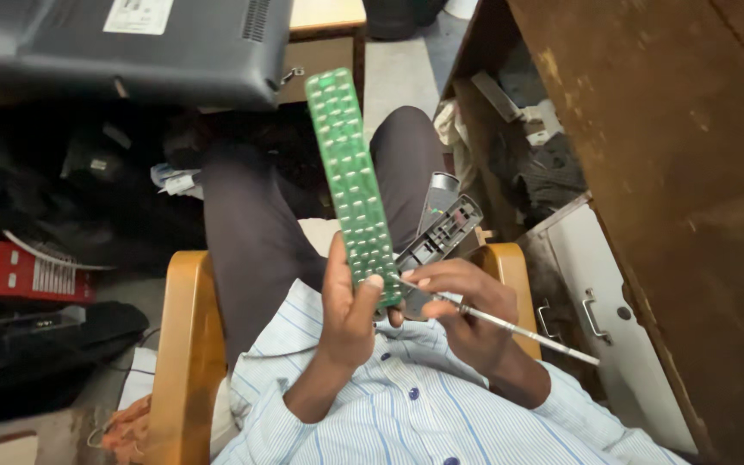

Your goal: The person uses a screwdriver to clean the contacts on a green circuit board from a remote control. They then reassemble the remote by placing the board back into the casing and snapping the two halves together.

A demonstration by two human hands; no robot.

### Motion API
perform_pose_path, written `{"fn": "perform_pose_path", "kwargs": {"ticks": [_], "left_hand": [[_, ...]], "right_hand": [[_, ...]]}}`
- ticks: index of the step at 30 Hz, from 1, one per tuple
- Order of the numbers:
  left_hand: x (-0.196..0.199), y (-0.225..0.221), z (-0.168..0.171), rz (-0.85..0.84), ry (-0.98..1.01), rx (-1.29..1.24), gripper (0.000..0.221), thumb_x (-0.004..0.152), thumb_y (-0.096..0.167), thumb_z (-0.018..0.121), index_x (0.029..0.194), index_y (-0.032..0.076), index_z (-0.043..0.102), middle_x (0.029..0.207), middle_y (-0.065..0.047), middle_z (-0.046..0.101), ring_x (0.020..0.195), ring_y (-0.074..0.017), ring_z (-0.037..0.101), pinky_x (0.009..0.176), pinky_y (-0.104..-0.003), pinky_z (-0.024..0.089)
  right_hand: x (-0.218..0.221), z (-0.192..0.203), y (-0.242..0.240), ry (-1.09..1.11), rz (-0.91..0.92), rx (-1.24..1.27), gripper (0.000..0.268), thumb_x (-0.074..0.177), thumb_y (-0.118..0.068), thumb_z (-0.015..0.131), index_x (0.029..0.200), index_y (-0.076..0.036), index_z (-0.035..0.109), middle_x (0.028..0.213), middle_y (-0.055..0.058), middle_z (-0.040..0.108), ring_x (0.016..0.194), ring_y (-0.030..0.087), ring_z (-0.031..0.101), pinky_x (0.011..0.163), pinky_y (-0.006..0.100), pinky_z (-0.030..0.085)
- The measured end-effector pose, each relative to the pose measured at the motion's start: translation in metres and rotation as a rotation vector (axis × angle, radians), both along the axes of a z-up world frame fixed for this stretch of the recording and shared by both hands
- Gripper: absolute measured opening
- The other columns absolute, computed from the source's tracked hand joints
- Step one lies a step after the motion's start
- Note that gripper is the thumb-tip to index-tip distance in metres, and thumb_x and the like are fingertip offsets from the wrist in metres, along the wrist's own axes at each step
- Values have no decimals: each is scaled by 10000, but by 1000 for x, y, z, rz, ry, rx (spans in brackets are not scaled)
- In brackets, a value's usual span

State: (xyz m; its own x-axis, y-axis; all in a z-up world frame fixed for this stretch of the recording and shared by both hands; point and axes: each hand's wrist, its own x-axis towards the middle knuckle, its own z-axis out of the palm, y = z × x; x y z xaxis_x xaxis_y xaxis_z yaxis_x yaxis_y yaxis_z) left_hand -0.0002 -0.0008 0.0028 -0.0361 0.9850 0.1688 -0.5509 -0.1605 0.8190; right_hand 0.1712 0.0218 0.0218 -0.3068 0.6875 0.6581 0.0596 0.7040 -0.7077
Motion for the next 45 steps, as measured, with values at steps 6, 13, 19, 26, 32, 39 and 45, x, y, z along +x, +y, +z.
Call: {"fn": "perform_pose_path", "kwargs": {"ticks": [6, 13, 19, 26, 32, 39, 45], "left_hand": [[1, -2, 11, 98, 156, 10, 262, 985, 49, 456, 1242, -2, 449, 851, -36, 590, 602, -41, 515, 516, -205, 460], [2, -3, 20, 147, 396, 29, 330, 943, 59, 481, 1266, -2, 492, 747, 11, 608, 575, -25, 537, 510, -209, 469], [-1, -3, 18, 115, 245, 49, 362, 933, 95, 425, 1269, -3, 519, 738, 6, 565, 545, -26, 449, 479, -207, 384], [0, 5, 12, -12, -91, -144, 376, 909, 210, 376, 1197, 30, 538, 764, -4, 589, 456, -33, 441, 359, -199, 333], [2, 4, 5, 47, 55, -55, 528, 1126, 495, 293, 1093, 24, 531, 763, -15, 559, 512, -48, 459, 421, -210, 369], [4, 3, -4, 35, 121, -28, 666, 1068, 611, 230, 1057, 37, 568, 768, -7, 584, 558, -34, 494, 460, -195, 399], [1, 2, -6, 74, 159, -6, 658, 1082, 610, 252, 1059, 32, 564, 784, 0, 582, 587, -24, 483, 477, -186, 393]], "right_hand": [[-10, 13, 0, -212, -60, 254, 282, 928, -172, 770, 1124, -14, 641, 1121, 162, 720, 1044, 299, 737, 915, 374, 612], [-9, 6, 4, -168, -186, 246, 251, 878, -69, 816, 1075, -21, 668, 961, 119, 728, 884, 265, 725, 775, 350, 580], [1, -14, 17, -98, 17, 147, 272, 817, -31, 832, 1049, 18, 699, 876, 111, 730, 738, 191, 693, 633, 295, 526], [10, -41, 35, 123, 198, -219, 226, 850, 10, 796, 1074, 26, 765, 868, 108, 748, 701, 135, 629, 621, 248, 467], [13, -54, 37, 178, 261, -409, 191, 893, -44, 793, 1071, 20, 773, 841, 104, 760, 650, 117, 660, 581, 238, 519], [15, -50, 38, 240, 351, -528, 168, 939, -100, 777, 1044, 32, 787, 779, 79, 728, 627, 104, 650, 545, 243, 514], [14, -37, 33, 4, 339, -306, 183, 920, -62, 790, 1080, 24, 789, 746, 82, 722, 625, 107, 619, 558, 249, 472]]}}
